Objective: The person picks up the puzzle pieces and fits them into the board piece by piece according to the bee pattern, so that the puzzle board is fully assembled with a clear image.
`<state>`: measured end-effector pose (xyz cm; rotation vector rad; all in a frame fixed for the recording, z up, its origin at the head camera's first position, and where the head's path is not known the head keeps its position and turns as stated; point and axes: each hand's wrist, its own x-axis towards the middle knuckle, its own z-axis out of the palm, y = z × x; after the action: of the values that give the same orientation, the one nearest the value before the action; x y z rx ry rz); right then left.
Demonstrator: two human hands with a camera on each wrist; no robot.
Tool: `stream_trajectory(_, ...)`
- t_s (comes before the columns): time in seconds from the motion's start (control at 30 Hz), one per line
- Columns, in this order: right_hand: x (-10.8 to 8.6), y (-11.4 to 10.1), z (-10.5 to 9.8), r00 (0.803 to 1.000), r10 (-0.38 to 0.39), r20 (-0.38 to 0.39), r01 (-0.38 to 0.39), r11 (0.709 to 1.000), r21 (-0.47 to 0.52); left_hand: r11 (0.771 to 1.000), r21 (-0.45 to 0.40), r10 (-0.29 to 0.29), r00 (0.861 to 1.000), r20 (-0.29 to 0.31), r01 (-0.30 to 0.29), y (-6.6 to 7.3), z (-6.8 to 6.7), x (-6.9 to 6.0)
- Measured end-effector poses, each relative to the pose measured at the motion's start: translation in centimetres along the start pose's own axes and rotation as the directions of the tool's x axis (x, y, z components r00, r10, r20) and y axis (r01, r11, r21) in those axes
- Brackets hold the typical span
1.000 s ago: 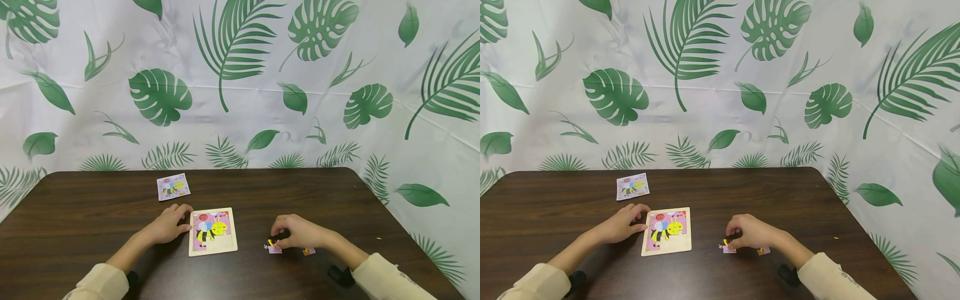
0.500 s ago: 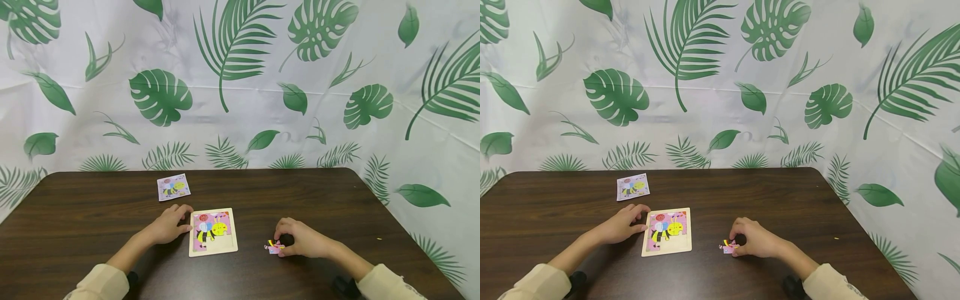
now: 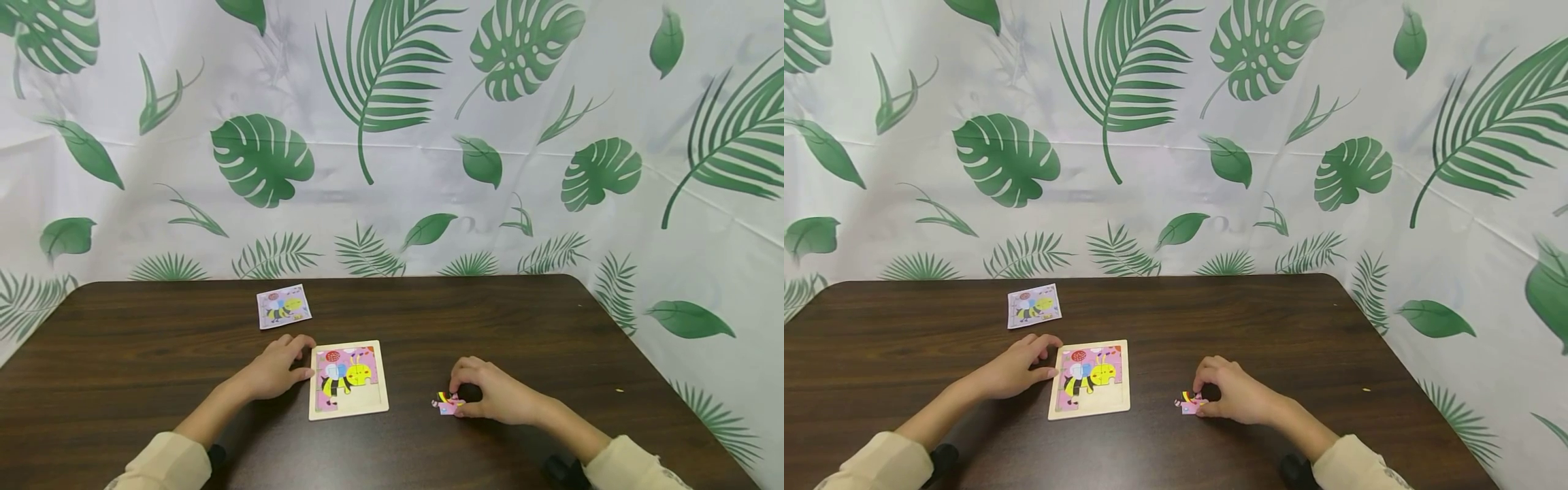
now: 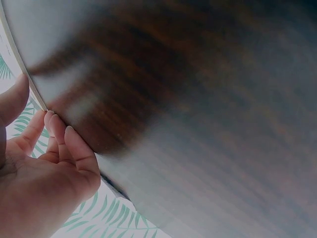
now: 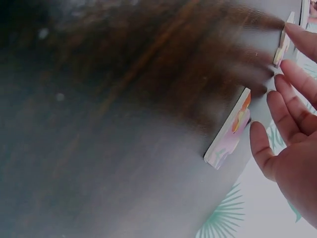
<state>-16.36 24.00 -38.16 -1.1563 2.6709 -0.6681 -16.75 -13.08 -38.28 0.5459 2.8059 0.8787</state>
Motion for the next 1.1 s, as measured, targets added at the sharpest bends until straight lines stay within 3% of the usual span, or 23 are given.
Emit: stream_trajectory(1.1, 0.81, -0.21, 0.02, 0.993, -0.097, -0.073, 0.09, 0.991, -0.096, 1.0, -0.005, -0.001, 1.0, 0.005, 0.001, 0.04, -0.09, 0.04)
